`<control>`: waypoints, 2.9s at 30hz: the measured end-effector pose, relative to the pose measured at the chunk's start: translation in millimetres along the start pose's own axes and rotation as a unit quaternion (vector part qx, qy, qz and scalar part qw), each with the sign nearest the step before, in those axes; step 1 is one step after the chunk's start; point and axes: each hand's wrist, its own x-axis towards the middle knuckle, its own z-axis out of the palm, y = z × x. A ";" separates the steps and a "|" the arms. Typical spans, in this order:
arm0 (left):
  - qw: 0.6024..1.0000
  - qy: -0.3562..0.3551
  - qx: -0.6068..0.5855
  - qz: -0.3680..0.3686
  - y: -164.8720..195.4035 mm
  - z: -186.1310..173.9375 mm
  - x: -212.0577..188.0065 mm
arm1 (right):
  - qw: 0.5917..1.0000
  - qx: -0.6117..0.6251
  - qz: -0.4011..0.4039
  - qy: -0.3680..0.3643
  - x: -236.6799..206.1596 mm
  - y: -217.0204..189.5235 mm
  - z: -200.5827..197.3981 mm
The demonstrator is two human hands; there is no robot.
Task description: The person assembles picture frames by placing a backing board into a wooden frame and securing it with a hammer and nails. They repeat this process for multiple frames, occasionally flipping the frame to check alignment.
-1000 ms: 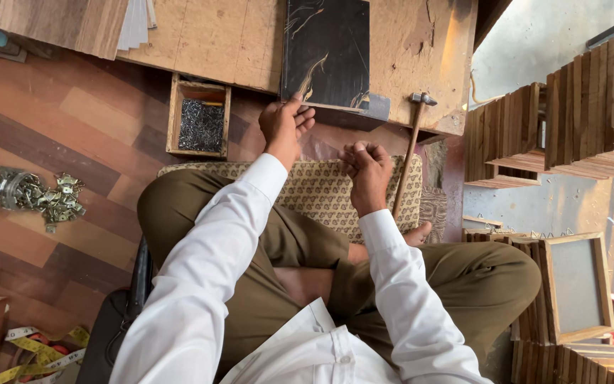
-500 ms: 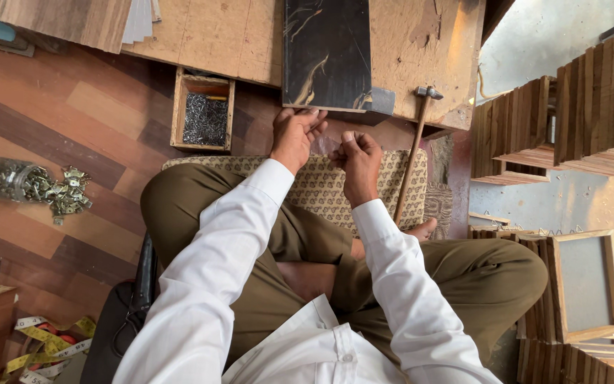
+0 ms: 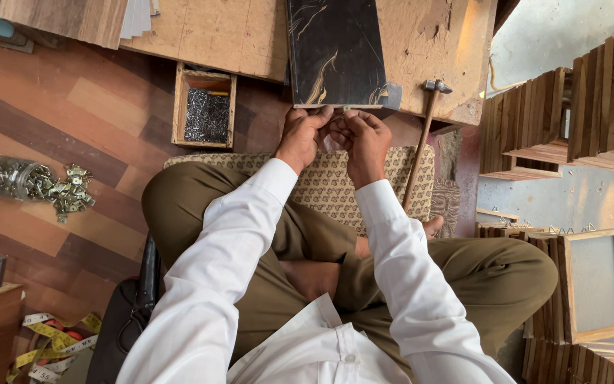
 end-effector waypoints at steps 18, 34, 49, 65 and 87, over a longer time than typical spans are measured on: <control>1.000 0.013 0.009 0.026 -7.6 -0.9 1.9 | 0.999 0.037 0.019 -0.007 15.0 12.9 -5.1; 0.999 -0.008 0.032 0.018 -18.4 -4.2 6.5 | 0.996 0.045 0.064 0.045 18.0 7.0 -5.1; 1.000 -0.010 0.029 -0.001 -13.3 -1.0 4.7 | 0.999 -0.021 0.019 -0.017 20.7 12.5 -8.7; 1.000 -0.016 0.026 0.005 -12.6 4.3 3.0 | 0.998 -0.034 -0.019 0.044 22.1 25.7 -3.3; 0.981 0.126 0.148 -0.020 -0.4 20.6 25.4 | 0.901 -0.350 -0.227 0.118 -47.2 -6.6 -67.2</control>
